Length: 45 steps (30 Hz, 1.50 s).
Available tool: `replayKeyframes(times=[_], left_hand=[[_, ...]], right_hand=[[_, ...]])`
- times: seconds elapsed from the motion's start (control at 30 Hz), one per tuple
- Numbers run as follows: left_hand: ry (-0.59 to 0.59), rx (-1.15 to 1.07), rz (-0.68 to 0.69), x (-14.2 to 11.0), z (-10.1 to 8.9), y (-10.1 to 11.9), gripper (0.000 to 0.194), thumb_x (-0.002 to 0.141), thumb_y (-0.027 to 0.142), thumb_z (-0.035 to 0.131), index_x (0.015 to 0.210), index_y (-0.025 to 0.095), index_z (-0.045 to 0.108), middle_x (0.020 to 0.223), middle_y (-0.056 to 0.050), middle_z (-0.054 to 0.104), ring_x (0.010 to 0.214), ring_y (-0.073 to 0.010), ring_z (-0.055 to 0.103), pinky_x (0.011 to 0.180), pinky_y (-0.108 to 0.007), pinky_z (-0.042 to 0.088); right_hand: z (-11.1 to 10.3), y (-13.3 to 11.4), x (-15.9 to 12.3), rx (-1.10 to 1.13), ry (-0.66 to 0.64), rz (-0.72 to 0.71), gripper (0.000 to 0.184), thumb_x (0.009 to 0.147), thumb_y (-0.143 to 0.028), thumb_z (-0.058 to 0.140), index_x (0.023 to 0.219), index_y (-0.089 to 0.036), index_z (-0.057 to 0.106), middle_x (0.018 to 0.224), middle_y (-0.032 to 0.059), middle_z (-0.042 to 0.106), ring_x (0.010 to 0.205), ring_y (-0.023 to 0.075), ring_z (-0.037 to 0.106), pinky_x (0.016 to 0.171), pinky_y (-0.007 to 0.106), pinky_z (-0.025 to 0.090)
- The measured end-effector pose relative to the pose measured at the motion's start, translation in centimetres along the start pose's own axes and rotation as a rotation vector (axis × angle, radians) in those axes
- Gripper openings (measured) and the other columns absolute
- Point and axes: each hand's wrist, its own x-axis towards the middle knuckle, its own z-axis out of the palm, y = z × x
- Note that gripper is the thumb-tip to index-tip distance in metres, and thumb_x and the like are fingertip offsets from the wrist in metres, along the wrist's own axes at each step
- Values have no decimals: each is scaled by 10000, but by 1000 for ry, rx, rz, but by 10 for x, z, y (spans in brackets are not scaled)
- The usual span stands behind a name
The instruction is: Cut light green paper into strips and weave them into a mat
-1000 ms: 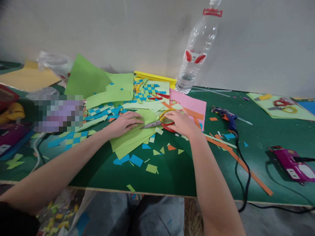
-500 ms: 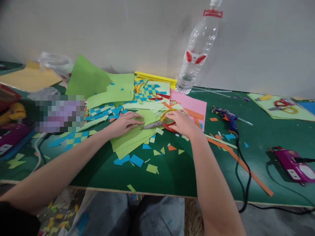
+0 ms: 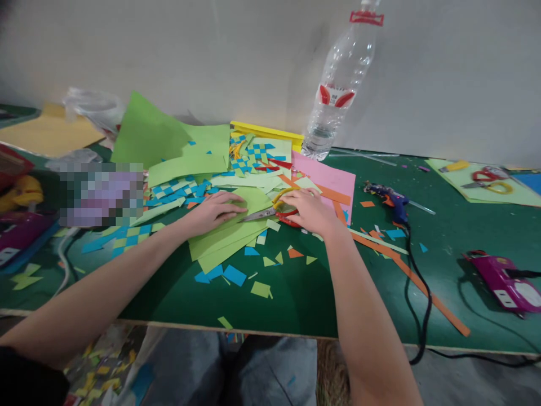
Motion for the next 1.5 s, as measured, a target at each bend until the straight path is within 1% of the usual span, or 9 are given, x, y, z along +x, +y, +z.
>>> replayKeyframes(times=[0.4, 0.53, 0.73, 0.93, 1.07, 1.17, 1.23, 1.37, 1.5], left_hand=[[-13, -10, -22, 0, -2, 3, 337, 992, 226, 425, 1231, 251, 660, 1362, -66, 555, 1277, -264, 456, 1078, -519, 358], [-17, -18, -22, 0, -2, 3, 333, 995, 241, 422, 1229, 254, 658, 1365, -57, 551, 1282, -261, 447, 1076, -507, 367], [-17, -25, -27, 0, -2, 3, 354, 990, 223, 405, 1235, 260, 657, 1370, -56, 550, 1278, -256, 456, 1083, -505, 358], [11, 12, -33, -1, -3, 7, 355, 995, 239, 394, 1254, 258, 636, 1356, -53, 564, 1282, -258, 460, 1101, -502, 327], [68, 75, -97, -1, -1, 12, 376, 995, 231, 379, 1310, 203, 582, 1342, -79, 581, 1279, -264, 465, 1102, -484, 323], [83, 78, -127, -1, 1, 14, 380, 999, 229, 350, 1301, 205, 579, 1342, -75, 582, 1273, -255, 466, 1105, -479, 318], [79, 66, -128, -1, 2, 13, 381, 1003, 237, 337, 1293, 215, 582, 1342, -68, 580, 1272, -251, 465, 1109, -478, 314], [70, 41, -139, -1, 4, 10, 399, 1010, 225, 296, 1286, 208, 584, 1335, -70, 580, 1270, -244, 463, 1106, -478, 319], [61, 8, -133, -2, 5, 8, 386, 1015, 270, 315, 1286, 211, 583, 1336, -74, 572, 1266, -247, 461, 1098, -492, 335]], right_hand=[[-3, -12, 2, 9, -5, -37, 448, 847, -244, 563, 1288, -307, 613, 1319, 38, 614, 1225, 290, 515, 1091, 535, 319], [-5, -13, 1, 21, -5, -20, 461, 840, -231, 560, 1289, -325, 607, 1338, 25, 605, 1233, 282, 515, 1095, 531, 315], [-9, -22, 3, 42, -53, -30, 442, 835, -258, 575, 1270, -319, 619, 1337, 41, 603, 1246, 296, 511, 1100, 551, 305], [-12, -17, 0, 101, -25, 10, 442, 789, -304, 617, 1231, -310, 621, 1289, 39, 630, 1241, 302, 514, 1072, 533, 354], [-19, -14, -6, 132, -12, 123, 438, 755, -330, 628, 1189, -277, 626, 1274, 62, 635, 1256, 338, 485, 994, 516, 432], [-22, -12, -10, 149, -21, 197, 471, 730, -332, 631, 1197, -276, 605, 1277, 60, 634, 1239, 348, 494, 906, 493, 487], [-23, -11, -11, 138, -22, 210, 462, 721, -336, 632, 1178, -268, 606, 1252, 64, 645, 1202, 342, 527, 901, 494, 488], [-23, -10, -11, 109, -27, 183, 421, 706, -351, 635, 1117, -259, 622, 1188, 71, 679, 1163, 344, 565, 953, 536, 447], [-24, -11, -10, 113, -53, 171, 417, 698, -371, 637, 1101, -267, 620, 1178, 63, 687, 1130, 327, 591, 970, 537, 435]])
